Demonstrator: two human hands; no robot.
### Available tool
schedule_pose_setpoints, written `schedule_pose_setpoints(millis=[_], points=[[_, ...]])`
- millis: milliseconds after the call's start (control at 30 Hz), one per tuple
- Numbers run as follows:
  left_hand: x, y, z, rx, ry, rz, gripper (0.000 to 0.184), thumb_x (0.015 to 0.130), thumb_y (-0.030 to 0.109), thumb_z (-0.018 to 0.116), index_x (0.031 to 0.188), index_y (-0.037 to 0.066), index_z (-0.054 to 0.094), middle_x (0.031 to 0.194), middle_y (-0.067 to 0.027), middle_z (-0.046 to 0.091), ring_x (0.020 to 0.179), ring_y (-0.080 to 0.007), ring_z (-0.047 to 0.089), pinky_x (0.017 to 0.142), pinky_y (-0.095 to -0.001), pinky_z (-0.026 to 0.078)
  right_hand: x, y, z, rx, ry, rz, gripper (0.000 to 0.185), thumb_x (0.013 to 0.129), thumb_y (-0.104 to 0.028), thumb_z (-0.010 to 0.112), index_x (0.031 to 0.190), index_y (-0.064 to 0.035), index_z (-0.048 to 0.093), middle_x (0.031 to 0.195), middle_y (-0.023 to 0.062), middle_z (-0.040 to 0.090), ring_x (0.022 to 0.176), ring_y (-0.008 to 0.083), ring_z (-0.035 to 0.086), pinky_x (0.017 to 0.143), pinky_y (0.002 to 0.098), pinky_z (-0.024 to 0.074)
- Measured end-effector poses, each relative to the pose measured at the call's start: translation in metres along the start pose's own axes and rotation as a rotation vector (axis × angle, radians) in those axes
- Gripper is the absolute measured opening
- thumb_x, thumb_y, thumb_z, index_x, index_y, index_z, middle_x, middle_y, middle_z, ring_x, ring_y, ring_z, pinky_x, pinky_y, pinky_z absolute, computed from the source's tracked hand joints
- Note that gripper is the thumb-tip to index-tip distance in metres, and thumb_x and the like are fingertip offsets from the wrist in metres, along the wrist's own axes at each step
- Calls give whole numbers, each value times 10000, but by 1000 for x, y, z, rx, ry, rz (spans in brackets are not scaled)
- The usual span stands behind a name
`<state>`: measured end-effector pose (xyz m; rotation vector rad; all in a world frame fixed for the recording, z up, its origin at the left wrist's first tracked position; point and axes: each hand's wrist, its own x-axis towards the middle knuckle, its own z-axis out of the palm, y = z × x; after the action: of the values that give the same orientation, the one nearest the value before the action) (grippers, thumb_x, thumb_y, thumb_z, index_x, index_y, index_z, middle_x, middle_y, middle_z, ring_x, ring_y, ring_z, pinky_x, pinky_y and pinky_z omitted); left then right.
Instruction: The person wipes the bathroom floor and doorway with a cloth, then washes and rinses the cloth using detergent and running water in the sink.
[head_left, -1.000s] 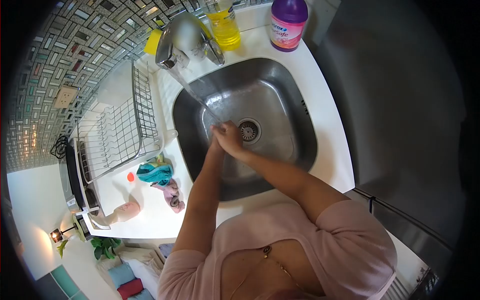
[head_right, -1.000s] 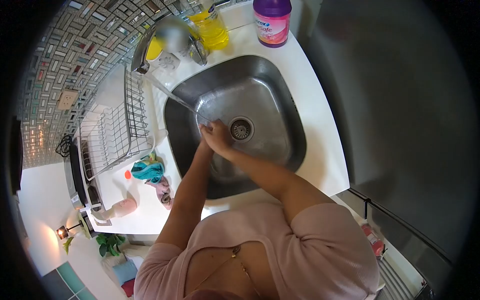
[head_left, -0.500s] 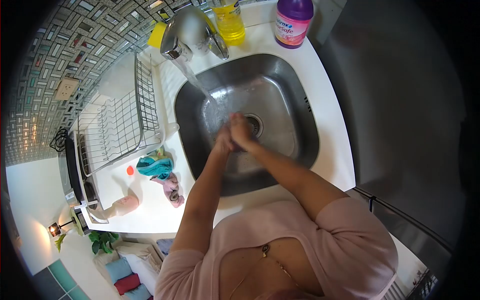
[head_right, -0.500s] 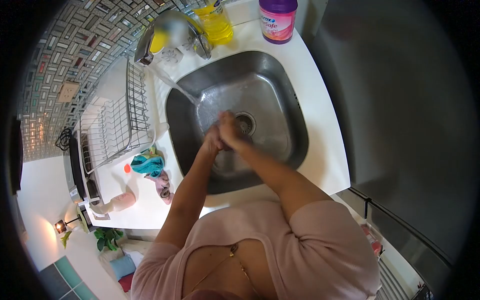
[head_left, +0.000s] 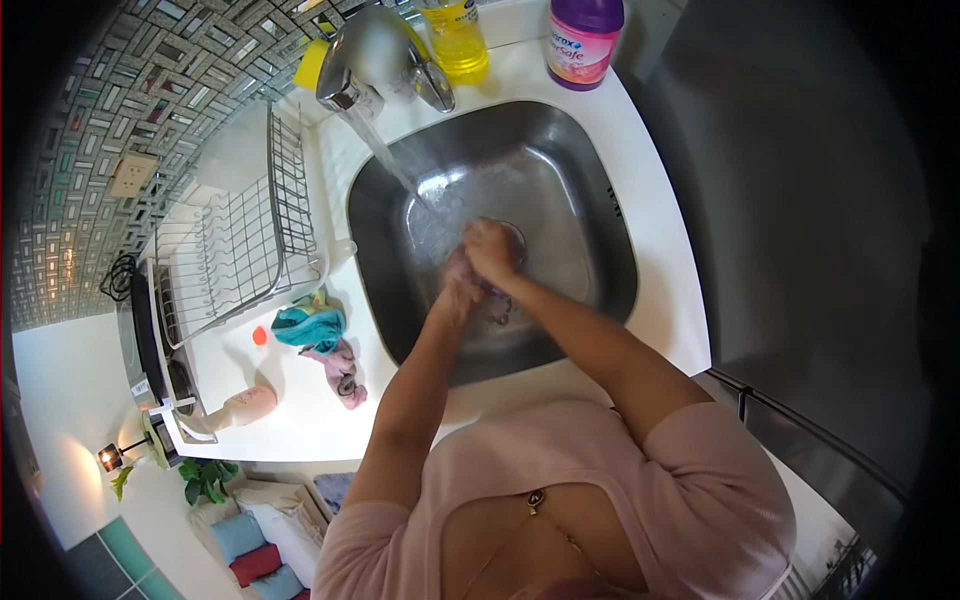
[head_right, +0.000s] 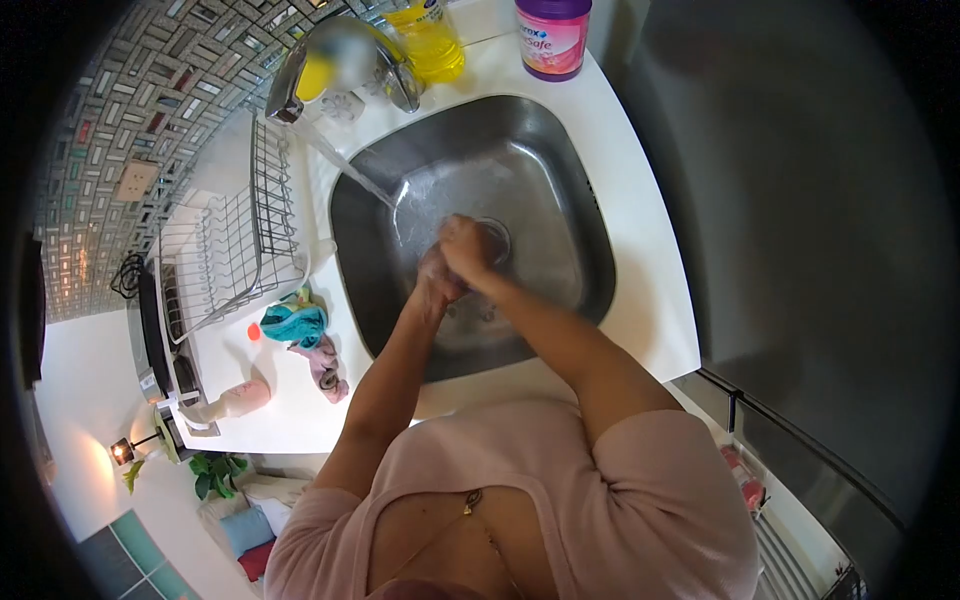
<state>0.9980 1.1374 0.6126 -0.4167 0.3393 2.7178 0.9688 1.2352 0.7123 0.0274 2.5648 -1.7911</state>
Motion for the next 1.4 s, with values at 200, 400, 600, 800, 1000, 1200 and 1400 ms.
schedule_pose_setpoints(millis=[200, 400, 600, 800, 1000, 1200, 1400], points=[[-16, -10, 83, 235, 501, 17, 345, 906, 323, 404, 1068, 47, 535, 994, -96, 583, 904, -245, 572, 789, -351, 458, -23, -14, 7, -3, -84, 21, 184, 790, -192, 531, 767, -21, 595, 795, 216, 599, 743, 390, 579, 658, 449, 446], [-32, 7, 148, 686, 640, 181, 496, 896, 485, 464, 1010, 12, 559, 946, -104, 609, 838, -229, 597, 772, -397, 479, 41, 17, -29, 433, -547, 169, 332, 853, -336, 579, 866, -5, 611, 794, 67, 606, 753, 208, 553, 701, 354, 433], [-45, 50, 123, 1778, 320, -193, 305, 862, 333, 596, 920, 34, 621, 820, -38, 635, 689, -128, 588, 714, -278, 480, 64, -1, -60, 322, -609, 108, 230, 863, -265, 606, 841, -35, 598, 737, -31, 524, 710, 54, 452, 638, 226, 387], [-38, 12, 153, 525, 401, 54, 304, 914, 329, 502, 949, 56, 630, 846, -24, 620, 776, -142, 568, 701, -320, 464, 46, 1, -52, 380, -123, 21, 208, 802, -236, 653, 794, -29, 624, 732, 6, 602, 678, 71, 512, 617, 239, 427], [3, -12, 71, 177, -291, 50, 315, 952, 370, 378, 992, 109, 549, 916, -40, 581, 876, -167, 553, 755, -312, 463, -4, -29, -32, -69, -45, -7, 165, 773, -208, 588, 787, -50, 634, 765, 147, 637, 710, 275, 617, 660, 374, 472], [-2, -24, 78, 176, -51, 75, 351, 934, 372, 372, 997, 78, 552, 952, -72, 577, 883, -192, 540, 781, -335, 438, -10, -14, -27, -146, -100, 82, 223, 766, -263, 565, 811, -53, 625, 809, 189, 627, 782, 358, 613, 698, 425, 467], [-16, -7, 119, 920, 680, 11, 499, 911, 467, 432, 1022, 2, 575, 934, -72, 611, 799, -145, 560, 728, -307, 446, 34, 12, -49, -49, -386, 308, 480, 814, -459, 561, 905, 9, 614, 794, 138, 633, 780, 251, 603, 743, 370, 441]])
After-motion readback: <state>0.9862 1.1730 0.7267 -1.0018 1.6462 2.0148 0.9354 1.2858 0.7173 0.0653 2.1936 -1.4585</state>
